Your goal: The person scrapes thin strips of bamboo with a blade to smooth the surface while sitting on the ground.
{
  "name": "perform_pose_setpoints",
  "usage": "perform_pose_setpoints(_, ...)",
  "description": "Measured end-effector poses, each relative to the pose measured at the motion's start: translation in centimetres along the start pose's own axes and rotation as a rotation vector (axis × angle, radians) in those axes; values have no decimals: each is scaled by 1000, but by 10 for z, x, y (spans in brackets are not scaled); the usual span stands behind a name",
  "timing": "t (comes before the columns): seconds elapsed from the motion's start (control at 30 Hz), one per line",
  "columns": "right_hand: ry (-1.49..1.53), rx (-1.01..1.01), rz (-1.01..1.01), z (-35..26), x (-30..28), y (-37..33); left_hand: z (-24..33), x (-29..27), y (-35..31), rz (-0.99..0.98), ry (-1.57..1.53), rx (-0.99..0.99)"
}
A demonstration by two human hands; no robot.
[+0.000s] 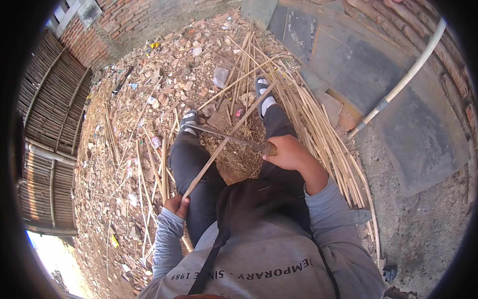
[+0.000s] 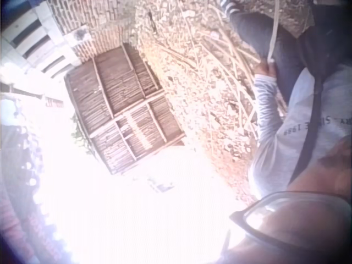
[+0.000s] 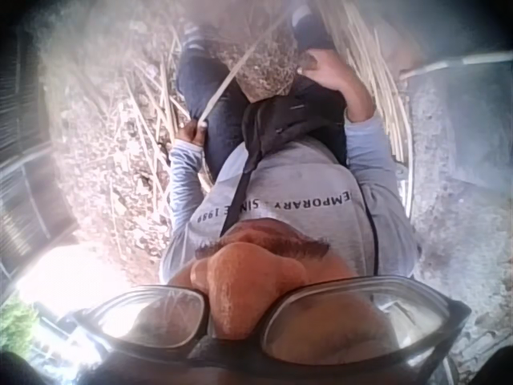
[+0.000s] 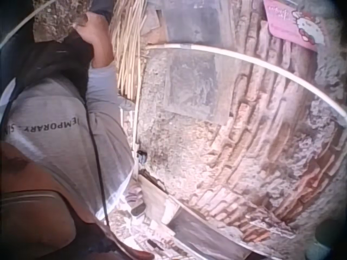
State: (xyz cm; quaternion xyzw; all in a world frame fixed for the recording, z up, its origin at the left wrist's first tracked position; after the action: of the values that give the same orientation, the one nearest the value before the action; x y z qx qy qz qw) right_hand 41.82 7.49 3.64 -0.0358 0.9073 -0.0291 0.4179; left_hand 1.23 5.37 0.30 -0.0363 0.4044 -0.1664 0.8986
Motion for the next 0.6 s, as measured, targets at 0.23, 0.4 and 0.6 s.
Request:
perform_pose_setpoints(0.23, -53, 34, -33, -1, 9, -4, 0, 1, 1, 64, 23, 55)
perform_pose_setpoints(0.4, -68, 22, -63, -7, 5, -4, 1, 1, 0, 46, -7, 13)
perform_pose_setpoints(0.6, -34, 91, -7, 0, 8, -2, 0, 2, -1, 83, 27, 50)
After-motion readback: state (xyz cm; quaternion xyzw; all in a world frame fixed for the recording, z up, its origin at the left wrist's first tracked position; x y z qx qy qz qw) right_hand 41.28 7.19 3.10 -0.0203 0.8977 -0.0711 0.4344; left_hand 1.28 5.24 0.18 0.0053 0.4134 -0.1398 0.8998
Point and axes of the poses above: each hand's wrist, its own y-axis towards the middle knuckle, its own x-axis out of the palm, z = x × y, the point moved 5 cm from there along y, towards the middle knuckle, and after that the axes turned 1 degree about x, right-handed, at the moved point
